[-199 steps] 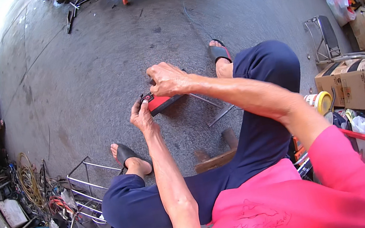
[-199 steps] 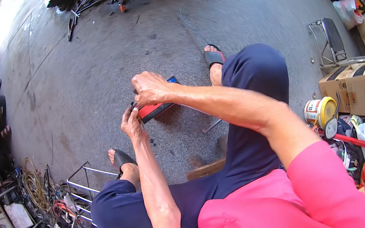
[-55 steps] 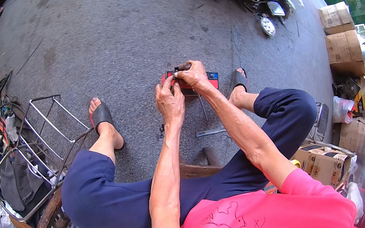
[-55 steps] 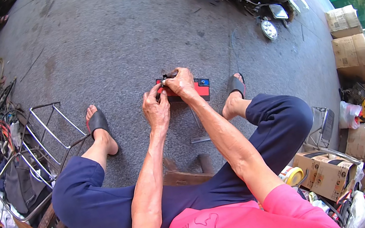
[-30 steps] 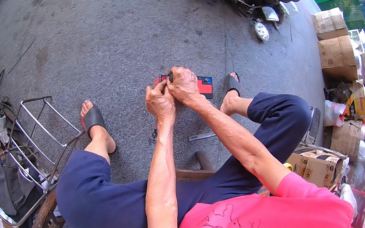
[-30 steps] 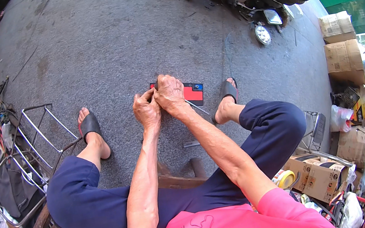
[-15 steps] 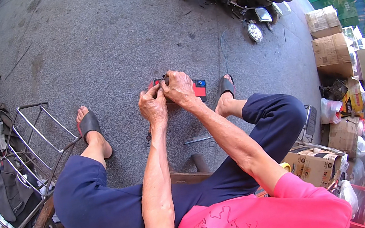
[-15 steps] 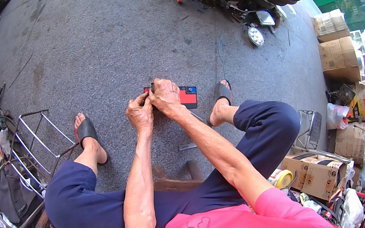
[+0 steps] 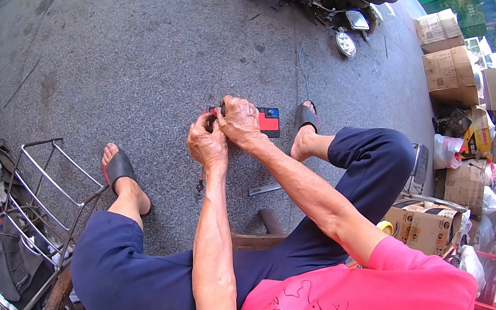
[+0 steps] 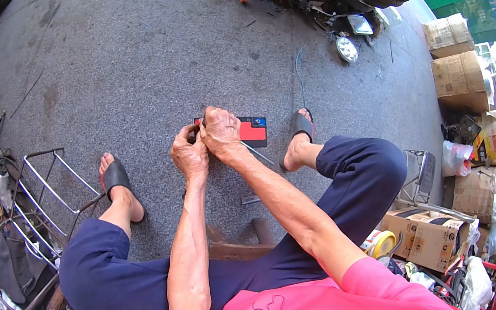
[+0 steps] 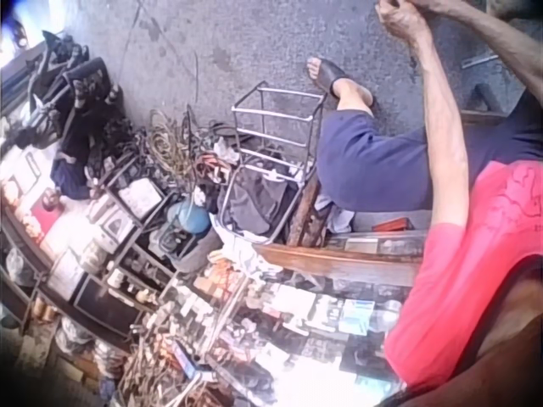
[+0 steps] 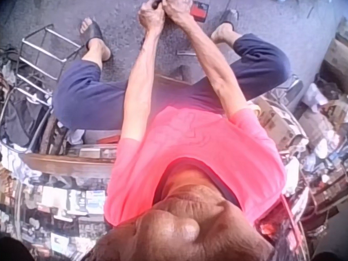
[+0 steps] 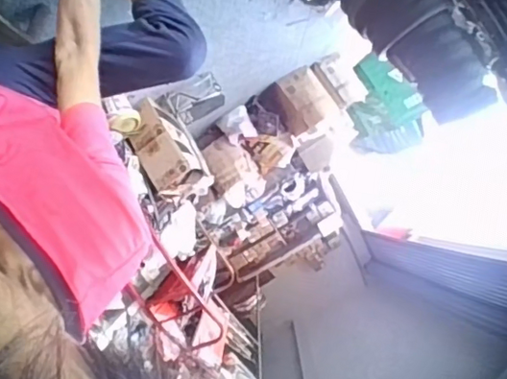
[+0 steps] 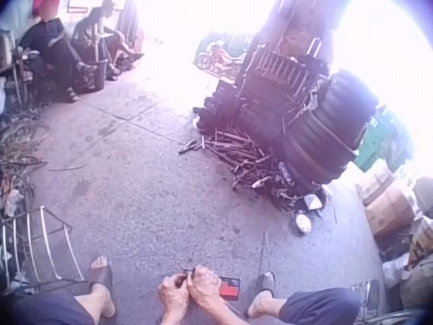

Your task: The person sits on the floor in a cluttered workshop and uses a screwdriver to manipulate a small black electronic component. They repeatedly insert and remove the screwdriver from the component while holding it in their other hand.

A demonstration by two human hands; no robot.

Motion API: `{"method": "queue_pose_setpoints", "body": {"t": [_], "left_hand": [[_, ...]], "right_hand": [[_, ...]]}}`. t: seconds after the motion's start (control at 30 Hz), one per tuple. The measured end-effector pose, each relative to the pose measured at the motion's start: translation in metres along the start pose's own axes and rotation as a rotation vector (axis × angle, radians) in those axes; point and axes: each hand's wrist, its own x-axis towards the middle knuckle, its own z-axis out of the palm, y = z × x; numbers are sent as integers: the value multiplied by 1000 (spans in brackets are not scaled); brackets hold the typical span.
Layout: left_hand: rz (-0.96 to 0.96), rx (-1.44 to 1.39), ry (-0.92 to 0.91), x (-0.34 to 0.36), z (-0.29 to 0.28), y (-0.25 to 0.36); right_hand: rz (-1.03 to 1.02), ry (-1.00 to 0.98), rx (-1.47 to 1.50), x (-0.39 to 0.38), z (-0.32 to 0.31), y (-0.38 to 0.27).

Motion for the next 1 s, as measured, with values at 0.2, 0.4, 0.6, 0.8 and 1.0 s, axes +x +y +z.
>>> {"method": "queue_pose_setpoints", "body": {"t": [0.2,0.4,0.6,0.8,1.0], "left_hand": [[-46,21,-15,2,1,-3],[-6,57,-13,3,2,-8],[-21,37,-22,3,2,-6],[5,66,-10,3,1,-7],[-4,57,-17,3,1,-6]], "right_hand": [[-26,3,-14,0,2,2],[-50,50,41,-1,4,3],[-29,27,-1,0,6,5],[-28,-75,35,2,-6,3],[-39,-122,-39,5,-7,-1]]}}
